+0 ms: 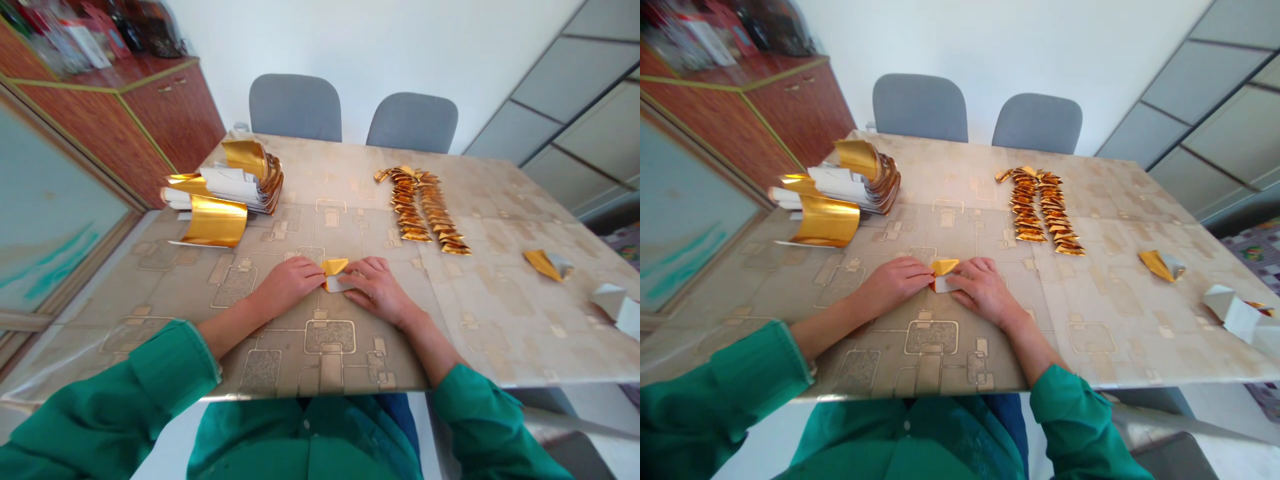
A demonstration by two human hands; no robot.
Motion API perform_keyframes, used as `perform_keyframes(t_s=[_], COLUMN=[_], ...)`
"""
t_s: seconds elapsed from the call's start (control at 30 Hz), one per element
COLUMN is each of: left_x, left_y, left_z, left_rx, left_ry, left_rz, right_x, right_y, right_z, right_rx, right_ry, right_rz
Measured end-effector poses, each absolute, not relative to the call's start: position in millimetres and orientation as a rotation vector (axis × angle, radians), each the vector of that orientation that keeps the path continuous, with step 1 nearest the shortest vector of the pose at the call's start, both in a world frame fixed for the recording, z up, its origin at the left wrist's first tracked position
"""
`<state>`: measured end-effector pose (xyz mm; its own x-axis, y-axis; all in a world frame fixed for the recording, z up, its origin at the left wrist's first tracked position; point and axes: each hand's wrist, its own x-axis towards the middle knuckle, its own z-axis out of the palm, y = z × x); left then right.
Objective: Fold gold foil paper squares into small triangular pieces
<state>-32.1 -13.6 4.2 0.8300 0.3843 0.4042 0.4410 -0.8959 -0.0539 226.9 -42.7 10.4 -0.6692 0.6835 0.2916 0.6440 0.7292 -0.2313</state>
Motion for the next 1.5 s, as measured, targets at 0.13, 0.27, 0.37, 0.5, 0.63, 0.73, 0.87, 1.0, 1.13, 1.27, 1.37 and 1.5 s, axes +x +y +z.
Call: perform_keyframes(t_s=[0.13,0.27,0.37,0.5,0.63,0.73,0.87,1.0,1.13,1.27,1.37,1.5], left_x=[-32,-32,-34,-35,-35,-34,-34,-34,-33,-30,-26,-18], left_y=[-11,-9,-7,-5,-2,0,0,-2,-4,-8,-15,-30], left_z=[8,5,3,4,2,0,1,2,0,-3,-1,6], left_rx=[-2.929,-2.956,-2.927,-2.954,-3.005,-3.013,-2.994,-3.000,-3.057,-3.105,-3.112,-3.123], left_ry=[-0.669,-0.675,-0.667,-0.681,-0.687,-0.668,-0.680,-0.712,-0.686,-0.699,-0.780,-1.053], left_rz=[-0.598,-0.616,-0.609,-0.565,-0.605,-0.666,-0.659,-0.635,-0.665,-0.699,-0.730,-0.802], right_x=[230,230,232,234,231,227,224,224,224,223,222,220], right_y=[-41,-40,-39,-35,-32,-33,-39,-43,-44,-44,-44,-45], right_z=[12,12,12,12,11,13,15,15,14,12,9,7], right_rx=[-1.012,-1.039,-1.043,-1.037,-0.955,-0.910,-0.911,-0.896,-0.882,-0.949,-0.987,-1.036], right_ry=[-2.519,-2.533,-2.553,-2.554,-2.557,-2.552,-2.582,-2.644,-2.651,-2.558,-2.455,-2.360], right_rz=[0.150,0.102,0.038,-0.018,0.065,0.118,0.078,0.045,0.073,0.282,0.434,0.546])
